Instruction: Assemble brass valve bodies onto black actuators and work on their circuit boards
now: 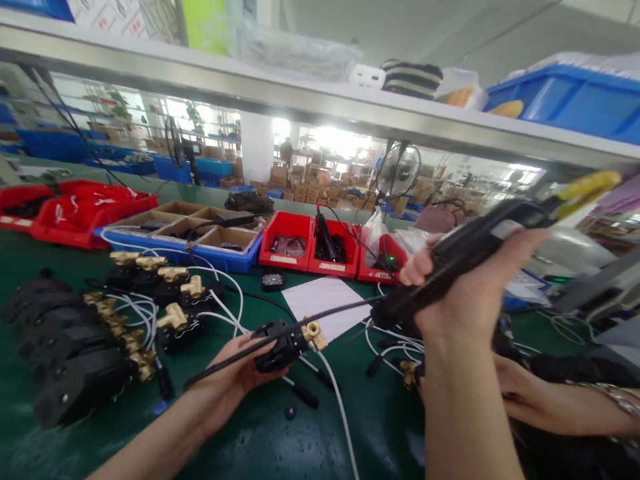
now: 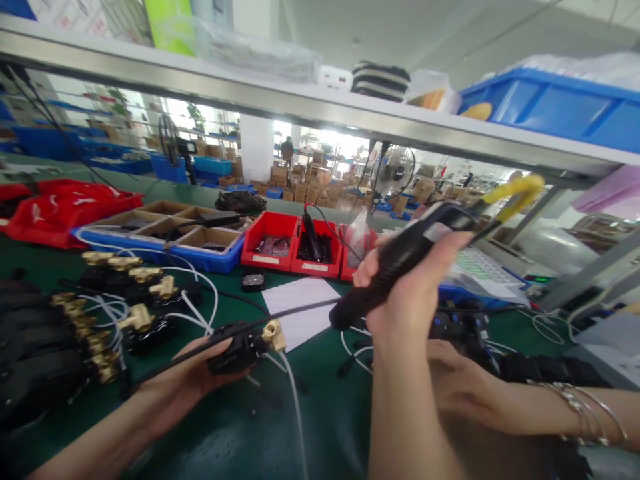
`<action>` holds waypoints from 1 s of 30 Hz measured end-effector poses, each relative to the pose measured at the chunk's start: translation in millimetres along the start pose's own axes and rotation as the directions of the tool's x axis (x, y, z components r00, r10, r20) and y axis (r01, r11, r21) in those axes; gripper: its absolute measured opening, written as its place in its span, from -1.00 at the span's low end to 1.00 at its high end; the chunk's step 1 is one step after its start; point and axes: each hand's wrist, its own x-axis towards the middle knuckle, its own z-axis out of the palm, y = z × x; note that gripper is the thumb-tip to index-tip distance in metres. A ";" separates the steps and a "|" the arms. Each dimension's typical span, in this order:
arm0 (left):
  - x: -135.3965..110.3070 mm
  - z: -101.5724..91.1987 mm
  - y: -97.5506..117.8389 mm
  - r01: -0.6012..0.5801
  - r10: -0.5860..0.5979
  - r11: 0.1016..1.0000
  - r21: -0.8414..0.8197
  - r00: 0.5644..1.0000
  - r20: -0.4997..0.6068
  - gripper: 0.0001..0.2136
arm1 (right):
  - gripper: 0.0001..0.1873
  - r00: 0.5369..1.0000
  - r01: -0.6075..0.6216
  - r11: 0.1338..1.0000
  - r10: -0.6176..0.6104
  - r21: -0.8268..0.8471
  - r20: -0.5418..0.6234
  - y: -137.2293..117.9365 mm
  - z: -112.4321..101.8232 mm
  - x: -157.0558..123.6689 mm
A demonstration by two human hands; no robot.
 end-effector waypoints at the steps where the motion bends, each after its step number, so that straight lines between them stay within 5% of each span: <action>1: 5.1 -1.0 3.1 -0.031 0.031 0.999 0.041 1.000 0.008 -0.68 | -0.21 0.997 0.026 0.996 -0.020 -0.090 0.071 6.0 7.7 5.3; 3: 14.7 -3.0 9.3 -0.108 0.105 0.978 0.178 0.994 0.024 -0.63 | -0.26 0.958 0.092 0.920 0.022 -0.380 0.286 22.5 22.8 13.6; 6: 24.8 -7.9 14.5 -0.209 0.211 0.877 0.432 0.977 0.043 -0.63 | -0.41 0.810 0.257 0.614 0.284 -0.746 0.513 57.0 41.8 20.1; 8: 29.2 -13.1 12.9 -0.205 0.202 0.846 0.492 0.978 0.061 -0.60 | -0.47 0.740 0.367 0.415 0.412 -0.832 0.532 85.3 50.0 20.9; 15: 42.6 -27.7 -2.7 -0.200 0.137 0.844 0.497 0.978 0.160 -0.55 | -0.66 0.636 0.468 0.146 0.629 -0.872 0.446 163.0 48.4 14.6; 18: 43.4 -28.4 -5.0 -0.216 0.115 0.843 0.494 0.967 0.226 -0.50 | -0.66 0.666 0.462 0.141 0.596 -0.875 0.448 152.2 42.2 3.0; 21: 39.3 -27.5 -7.4 -0.291 0.158 0.804 0.518 0.945 0.285 -0.49 | -0.63 0.670 0.454 0.254 0.534 -0.854 0.515 115.3 32.5 -22.2; 22: 37.4 -27.1 -8.6 -0.334 0.189 0.774 0.539 0.933 0.306 -0.49 | -0.56 0.630 0.447 0.331 0.544 -0.831 0.555 101.3 28.5 -33.2; 24: 33.4 -26.3 -11.5 -0.422 0.241 0.704 0.571 0.898 0.367 -0.48 | -0.16 0.476 0.371 0.522 0.603 -0.768 0.640 77.6 20.6 -56.4; 26: 29.7 -25.6 -14.5 -0.504 0.264 0.625 0.596 0.855 0.446 -0.46 | 0.13 0.412 0.272 0.565 0.663 -0.779 0.625 64.2 14.3 -77.3; 28: 26.7 -25.1 -17.0 -0.569 0.266 0.532 0.627 0.815 0.514 -0.46 | 0.08 0.441 0.205 0.538 0.695 -0.818 0.568 61.9 9.9 -93.1; 30: 24.5 -25.1 -18.5 -0.605 0.264 0.428 0.672 0.794 0.547 -0.50 | -0.20 0.497 0.166 0.548 0.672 -0.820 0.550 66.7 6.4 -104.0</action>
